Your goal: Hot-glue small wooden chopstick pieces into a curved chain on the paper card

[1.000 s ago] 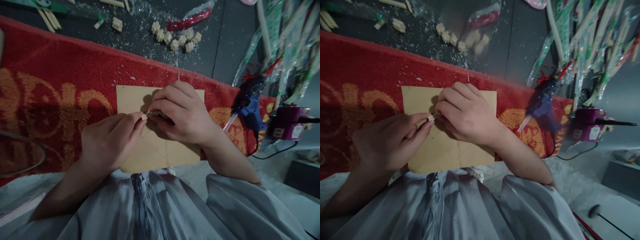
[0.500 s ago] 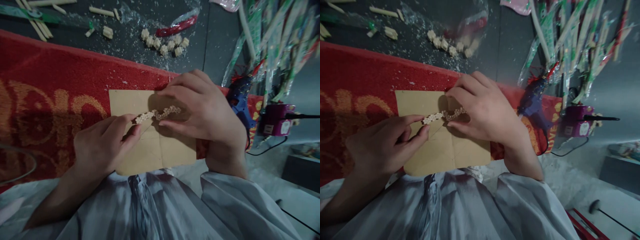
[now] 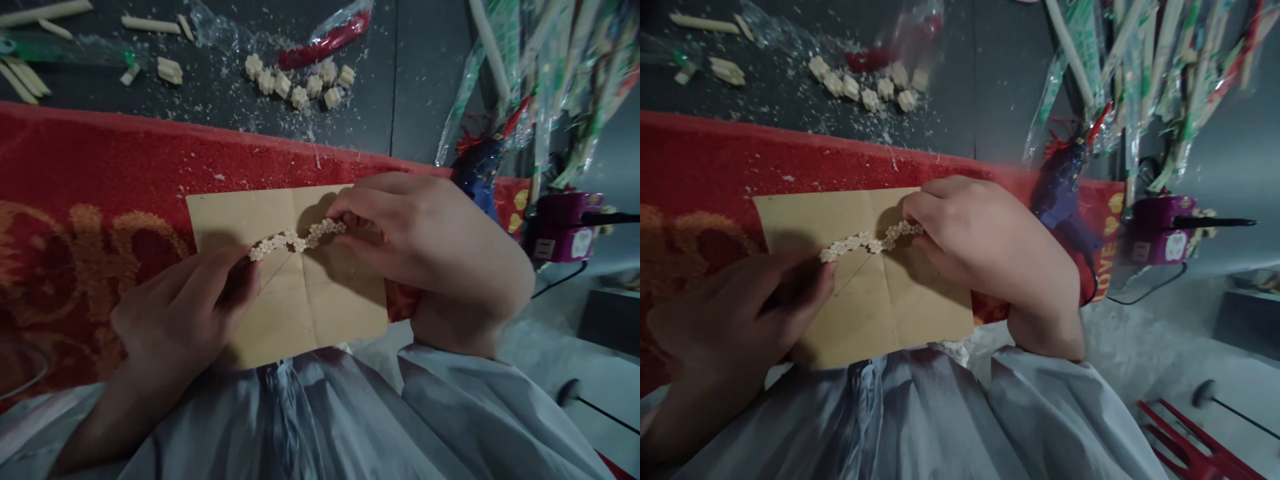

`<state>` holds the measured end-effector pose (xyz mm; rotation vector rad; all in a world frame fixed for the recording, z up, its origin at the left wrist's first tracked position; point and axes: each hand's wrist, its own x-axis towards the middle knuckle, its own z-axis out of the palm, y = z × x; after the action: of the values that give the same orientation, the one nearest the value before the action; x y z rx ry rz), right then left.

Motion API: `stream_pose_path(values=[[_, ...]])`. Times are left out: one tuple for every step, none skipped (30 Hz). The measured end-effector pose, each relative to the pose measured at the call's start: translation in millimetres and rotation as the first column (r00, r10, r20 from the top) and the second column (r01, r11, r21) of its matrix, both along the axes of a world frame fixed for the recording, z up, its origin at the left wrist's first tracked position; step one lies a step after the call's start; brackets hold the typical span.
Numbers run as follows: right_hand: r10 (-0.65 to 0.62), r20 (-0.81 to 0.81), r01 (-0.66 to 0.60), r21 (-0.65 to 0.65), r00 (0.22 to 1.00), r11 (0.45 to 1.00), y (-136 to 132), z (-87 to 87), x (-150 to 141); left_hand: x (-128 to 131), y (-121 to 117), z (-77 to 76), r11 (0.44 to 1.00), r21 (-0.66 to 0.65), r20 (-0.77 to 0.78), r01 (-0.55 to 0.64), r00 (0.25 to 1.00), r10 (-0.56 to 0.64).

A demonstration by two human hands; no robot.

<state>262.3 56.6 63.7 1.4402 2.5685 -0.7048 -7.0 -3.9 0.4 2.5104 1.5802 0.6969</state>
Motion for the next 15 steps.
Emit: stream_pose_path(values=[[0.016, -0.004, -0.016, -0.009, 1.000, 1.000, 0.4, 0.2, -0.2, 0.9, 1.6, 1.8, 1.000, 0.013, -0.016, 0.015, 1.000, -0.014], [0.040, -0.004, -0.040, -0.013, 0.999, 0.999, 0.8, 0.4, -0.5, 1.8, 3.1, 3.7, 0.999, 0.020, -0.029, 0.026, 0.999, -0.025], [0.064, 0.002, -0.064, -0.018, 0.998, 0.998, 1.1, 0.7, -0.7, 2.6, 4.4, 5.4, 0.999, 0.013, -0.039, 0.033, 0.999, -0.032], [0.083, 0.007, -0.083, -0.020, 0.997, 0.996, 1.2, 0.9, -0.9, 3.0, 5.0, 6.6, 1.000, 0.002, -0.048, 0.029, 0.998, -0.029], [0.094, 0.008, -0.094, -0.020, 0.996, 0.995, 1.3, 1.1, -1.2, 2.8, 4.8, 7.2, 1.000, -0.003, -0.051, 0.022, 0.998, -0.022], [0.097, 0.006, -0.096, -0.017, 0.995, 0.995, 1.2, 1.2, -1.3, 2.2, 3.8, 7.1, 1.000, -0.009, -0.052, 0.011, 0.999, -0.011], [0.095, 0.001, -0.095, -0.014, 0.995, 0.995, 1.0, 1.2, -1.4, 1.1, 2.2, 6.4, 1.000, -0.015, -0.054, 0.001, 0.999, -0.002], [0.091, -0.002, -0.091, -0.013, 0.996, 0.996, 0.8, 1.2, -1.4, -0.2, 0.1, 5.2, 1.000, -0.024, -0.062, -0.012, 0.998, 0.010], [0.092, -0.002, -0.092, -0.016, 0.996, 0.996, 0.6, 1.2, -1.3, -1.6, -2.0, 3.8, 0.999, -0.037, -0.073, -0.024, 0.997, 0.022], [0.095, -0.002, -0.095, -0.020, 0.996, 0.995, 0.4, 1.3, -1.0, -2.6, -3.9, 2.5, 0.998, -0.048, -0.080, -0.033, 0.996, 0.029], [0.096, -0.001, -0.096, -0.020, 0.995, 0.995, 0.2, 1.3, -0.7, -3.2, -5.2, 1.6, 0.998, -0.057, -0.084, -0.039, 0.996, 0.034], [0.096, -0.002, -0.096, -0.017, 0.995, 0.995, 0.1, 1.4, -0.2, -3.2, -5.7, 1.4, 0.997, -0.067, -0.087, -0.047, 0.995, 0.041], [0.096, -0.005, -0.096, -0.013, 0.995, 0.995, 0.0, 1.3, 0.4, -2.6, -5.2, 1.8, 0.995, -0.077, -0.085, -0.056, 0.995, 0.050], [0.095, -0.008, -0.095, -0.007, 0.995, 0.995, -0.1, 1.2, 1.0, -1.5, -4.0, 3.0, 0.993, -0.100, -0.086, -0.069, 0.994, 0.060], [0.094, -0.010, -0.094, -0.002, 0.996, 0.996, -0.2, 1.0, 1.7, 0.0, -2.1, 4.7, 0.988, -0.130, -0.090, -0.081, 0.993, 0.070]])
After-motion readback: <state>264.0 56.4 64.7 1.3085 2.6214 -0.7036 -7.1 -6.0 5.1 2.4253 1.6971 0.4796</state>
